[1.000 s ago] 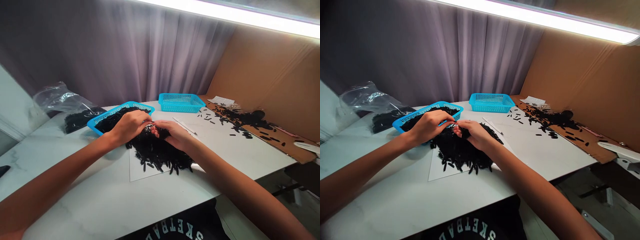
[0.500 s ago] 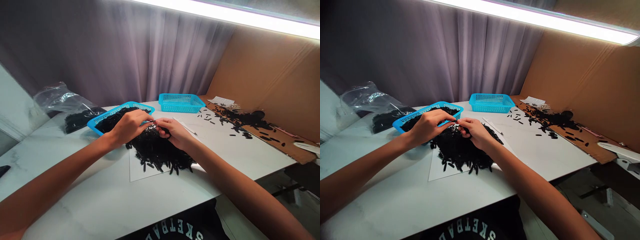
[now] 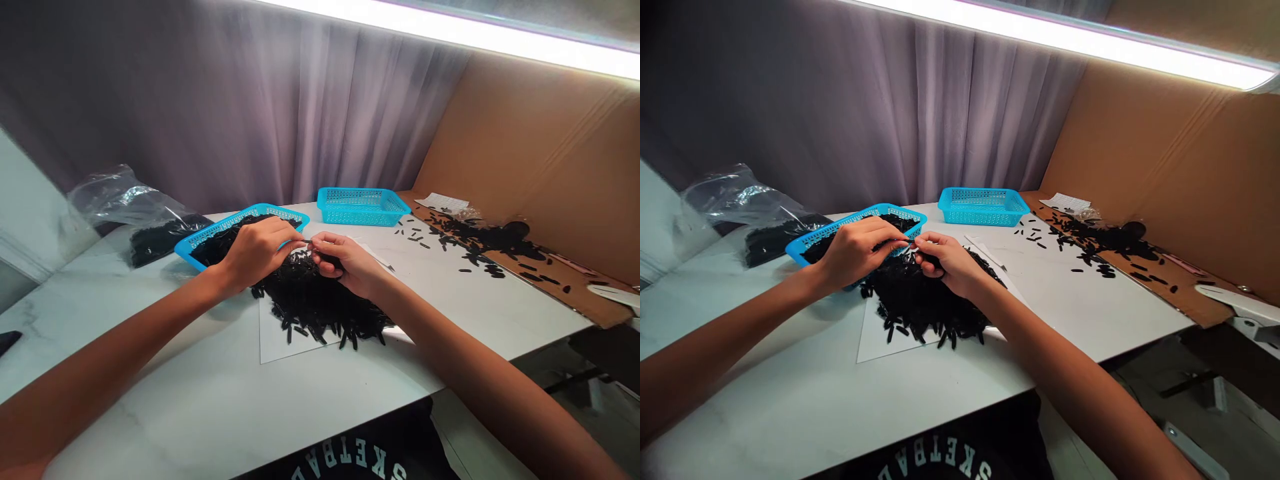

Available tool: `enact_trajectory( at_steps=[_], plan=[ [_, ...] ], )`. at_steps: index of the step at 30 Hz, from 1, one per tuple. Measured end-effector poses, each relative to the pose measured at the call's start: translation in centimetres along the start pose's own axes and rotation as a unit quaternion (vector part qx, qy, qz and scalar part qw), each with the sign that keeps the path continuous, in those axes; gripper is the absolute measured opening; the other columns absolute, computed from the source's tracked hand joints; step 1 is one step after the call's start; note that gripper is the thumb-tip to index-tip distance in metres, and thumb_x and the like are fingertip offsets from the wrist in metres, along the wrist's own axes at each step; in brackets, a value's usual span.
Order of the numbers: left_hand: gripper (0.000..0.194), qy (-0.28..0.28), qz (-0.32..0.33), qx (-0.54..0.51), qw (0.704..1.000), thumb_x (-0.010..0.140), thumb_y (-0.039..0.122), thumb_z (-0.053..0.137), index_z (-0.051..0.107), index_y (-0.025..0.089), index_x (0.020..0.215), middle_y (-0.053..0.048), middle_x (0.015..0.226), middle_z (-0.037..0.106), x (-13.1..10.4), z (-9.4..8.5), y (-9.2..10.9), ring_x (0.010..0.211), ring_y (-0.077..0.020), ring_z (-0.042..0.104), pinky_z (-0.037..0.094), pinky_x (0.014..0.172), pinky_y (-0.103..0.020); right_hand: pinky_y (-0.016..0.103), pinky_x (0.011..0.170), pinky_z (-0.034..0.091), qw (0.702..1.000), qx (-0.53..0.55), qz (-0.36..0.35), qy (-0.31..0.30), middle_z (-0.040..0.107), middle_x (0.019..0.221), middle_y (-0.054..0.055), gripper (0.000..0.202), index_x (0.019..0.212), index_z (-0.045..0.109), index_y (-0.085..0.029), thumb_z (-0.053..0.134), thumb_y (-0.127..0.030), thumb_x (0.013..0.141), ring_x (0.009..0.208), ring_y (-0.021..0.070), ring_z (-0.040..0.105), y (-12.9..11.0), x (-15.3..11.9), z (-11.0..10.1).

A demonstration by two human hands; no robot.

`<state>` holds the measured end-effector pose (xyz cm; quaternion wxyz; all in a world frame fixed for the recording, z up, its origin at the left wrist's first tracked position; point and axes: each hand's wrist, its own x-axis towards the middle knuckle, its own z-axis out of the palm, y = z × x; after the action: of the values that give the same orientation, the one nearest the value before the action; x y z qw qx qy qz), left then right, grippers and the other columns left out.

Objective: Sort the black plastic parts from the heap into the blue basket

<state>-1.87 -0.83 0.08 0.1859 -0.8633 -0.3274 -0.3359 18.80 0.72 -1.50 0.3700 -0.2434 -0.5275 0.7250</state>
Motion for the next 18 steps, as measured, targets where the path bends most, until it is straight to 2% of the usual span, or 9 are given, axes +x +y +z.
enact_trajectory(
  at_steps=[5,11,18],
  plan=[
    [0.019,-0.001,0.019,0.01,1.0,0.098,0.025,0.056,0.072,0.016,0.093,-0.006,0.09,0.075,-0.09,0.03,-0.14,0.086,-0.0209,0.069,0.054,0.08,-0.034,0.019,0.044,0.014,1.0,-0.013,0.001,-0.012,0.054,0.067,-0.001,0.024,0.078,0.058,-0.014,0.073,-0.034,0.079,0.046,0.003,0.036,-0.06,-0.06,0.01],
    [0.016,0.02,0.072,0.035,0.997,0.097,0.024,0.057,0.071,0.015,0.095,-0.006,0.088,0.075,-0.1,0.0,-0.21,0.084,-0.0203,0.069,0.054,0.077,-0.033,0.019,0.044,0.015,0.999,0.001,-0.017,-0.029,0.054,0.067,-0.003,0.027,0.078,0.056,-0.015,0.075,-0.035,0.079,0.046,0.0028,0.035,0.02,0.0,-0.15],
    [0.01,0.077,0.109,0.037,0.99,0.094,0.018,0.062,0.07,0.016,0.098,-0.004,0.088,0.076,-0.06,-0.36,-0.16,0.083,-0.0171,0.069,0.056,0.077,-0.03,0.019,0.045,0.016,0.998,-0.004,-0.026,-0.059,0.056,0.07,-0.002,0.028,0.08,0.055,-0.016,0.075,-0.036,0.082,0.047,0.0031,0.039,-0.09,-0.15,-0.25]
  ],
)
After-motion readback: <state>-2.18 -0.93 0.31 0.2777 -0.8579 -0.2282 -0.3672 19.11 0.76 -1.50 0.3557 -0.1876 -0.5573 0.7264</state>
